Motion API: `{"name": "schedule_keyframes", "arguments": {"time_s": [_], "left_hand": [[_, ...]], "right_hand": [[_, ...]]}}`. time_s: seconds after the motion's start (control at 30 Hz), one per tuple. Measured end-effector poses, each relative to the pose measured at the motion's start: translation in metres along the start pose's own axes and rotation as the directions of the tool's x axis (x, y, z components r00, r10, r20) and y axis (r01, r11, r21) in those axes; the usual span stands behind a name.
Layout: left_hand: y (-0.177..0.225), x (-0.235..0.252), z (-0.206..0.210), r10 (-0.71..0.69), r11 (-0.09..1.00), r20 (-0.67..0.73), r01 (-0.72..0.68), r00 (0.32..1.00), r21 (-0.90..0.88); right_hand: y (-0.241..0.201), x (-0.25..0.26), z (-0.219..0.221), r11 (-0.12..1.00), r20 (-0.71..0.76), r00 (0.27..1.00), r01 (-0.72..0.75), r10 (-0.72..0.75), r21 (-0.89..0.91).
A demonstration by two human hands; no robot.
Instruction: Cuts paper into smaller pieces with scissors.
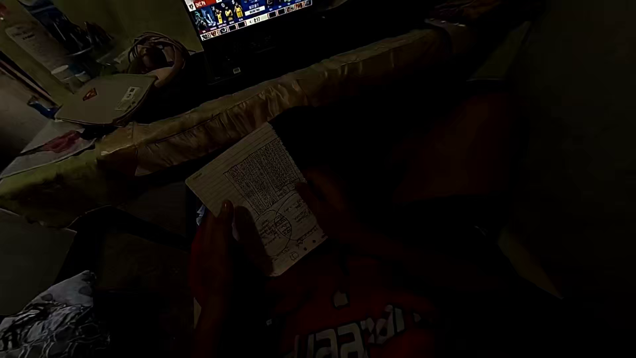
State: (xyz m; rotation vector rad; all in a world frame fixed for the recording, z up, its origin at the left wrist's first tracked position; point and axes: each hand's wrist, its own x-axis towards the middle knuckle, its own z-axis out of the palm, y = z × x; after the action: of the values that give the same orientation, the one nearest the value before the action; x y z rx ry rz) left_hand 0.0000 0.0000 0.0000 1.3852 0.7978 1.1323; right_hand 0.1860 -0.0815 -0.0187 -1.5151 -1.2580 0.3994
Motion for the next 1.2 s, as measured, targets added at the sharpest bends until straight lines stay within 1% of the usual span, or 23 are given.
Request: {"name": "schedule_keyframes", "arguments": {"time_s": [0.07,0.1,0.13,0.2,0.27,0.33,0.4,0.43,0.47,0.5,0.57,0.6,0.63,0.67,0.7,0.73,0.77,0.8,0.83,0.87,0.97,1.07,1.2], "left_hand": [[-0.003,0.015,-0.025,0.104,0.993,0.115,-0.096,0.988,-0.071],[0.000,0.024,-0.037,0.132,0.989,0.144,-0.122,0.981,-0.080],[0.006,0.031,-0.050,0.132,0.989,0.187,-0.116,0.974,-0.094],[0.020,0.039,-0.069,0.075,0.994,0.356,-0.042,0.931,-0.099],[0.025,0.038,-0.071,0.015,0.999,0.489,0.008,0.872,-0.044],[0.020,0.027,-0.063,-0.082,0.997,0.504,0.070,0.860,0.042],[0.015,0.022,-0.055,-0.172,0.985,0.479,0.143,0.861,0.097],[0.013,0.022,-0.053,-0.194,0.981,0.474,0.168,0.859,0.097],[0.013,0.022,-0.052,-0.206,0.979,0.451,0.182,0.868,0.096],[0.011,0.023,-0.053,-0.212,0.977,0.418,0.194,0.883,0.086],[0.011,0.026,-0.055,-0.217,0.976,0.340,0.212,0.915,0.050],[0.010,0.027,-0.056,-0.216,0.975,0.307,0.219,0.927,0.025],[0.011,0.028,-0.056,-0.217,0.974,0.285,0.226,0.934,0.001],[0.011,0.028,-0.054,-0.220,0.972,0.270,0.233,0.937,-0.016],[0.011,0.029,-0.052,-0.227,0.970,0.270,0.243,0.936,-0.027],[0.011,0.028,-0.050,-0.238,0.967,0.272,0.255,0.932,-0.027],[0.012,0.028,-0.048,-0.247,0.965,0.279,0.263,0.928,-0.020],[0.012,0.026,-0.047,-0.250,0.964,0.285,0.264,0.925,-0.011],[0.011,0.025,-0.045,-0.250,0.965,0.290,0.262,0.924,-0.003],[0.010,0.024,-0.044,-0.251,0.966,0.295,0.260,0.922,0.008],[0.008,0.025,-0.044,-0.234,0.970,0.305,0.242,0.923,0.012],[0.007,0.028,-0.046,-0.241,0.967,0.298,0.254,0.924,-0.008],[0.006,0.028,-0.046,-0.223,0.972,0.322,0.234,0.920,0.004]], "right_hand": [[0.004,0.004,-0.004,0.991,0.071,0.997,0.025,-0.034,0.128],[0.002,0.007,-0.011,0.988,0.143,0.988,0.031,-0.053,0.151],[-0.001,0.012,-0.020,0.987,0.223,0.972,0.041,-0.075,0.154],[-0.013,0.025,-0.040,0.991,0.395,0.911,0.076,-0.115,0.114],[-0.026,0.036,-0.052,0.991,0.529,0.838,0.116,-0.133,0.066],[-0.037,0.044,-0.055,0.987,0.608,0.785,0.162,-0.121,-0.012],[-0.043,0.048,-0.053,0.981,0.642,0.761,0.180,-0.088,-0.079],[-0.043,0.050,-0.051,0.982,0.636,0.768,0.167,-0.071,-0.093],[-0.042,0.050,-0.051,0.987,0.607,0.792,0.142,-0.065,-0.080],[-0.038,0.049,-0.051,0.994,0.550,0.833,0.101,-0.062,-0.040],[-0.025,0.045,-0.050,0.993,0.387,0.922,-0.041,-0.006,0.113],[-0.014,0.041,-0.047,0.972,0.300,0.953,-0.102,0.035,0.210],[-0.002,0.035,-0.041,0.943,0.246,0.966,-0.150,0.076,0.298],[0.007,0.028,-0.036,0.896,0.251,0.961,-0.213,0.120,0.390],[0.014,0.020,-0.031,0.824,0.301,0.940,-0.294,0.158,0.485],[0.015,0.013,-0.026,0.725,0.351,0.914,-0.381,0.203,0.573],[0.012,0.008,-0.022,0.628,0.394,0.886,-0.455,0.245,0.632],[0.009,0.006,-0.019,0.557,0.429,0.863,-0.502,0.268,0.662],[0.006,0.005,-0.016,0.513,0.448,0.849,-0.527,0.280,0.677],[0.004,0.004,-0.014,0.499,0.457,0.842,-0.538,0.285,0.679],[0.002,0.004,-0.008,0.540,0.425,0.865,-0.500,0.268,0.677],[0.004,0.004,-0.009,0.547,0.422,0.874,-0.482,0.243,0.684],[0.007,0.002,-0.007,0.582,0.389,0.880,-0.472,0.272,0.662]]}}
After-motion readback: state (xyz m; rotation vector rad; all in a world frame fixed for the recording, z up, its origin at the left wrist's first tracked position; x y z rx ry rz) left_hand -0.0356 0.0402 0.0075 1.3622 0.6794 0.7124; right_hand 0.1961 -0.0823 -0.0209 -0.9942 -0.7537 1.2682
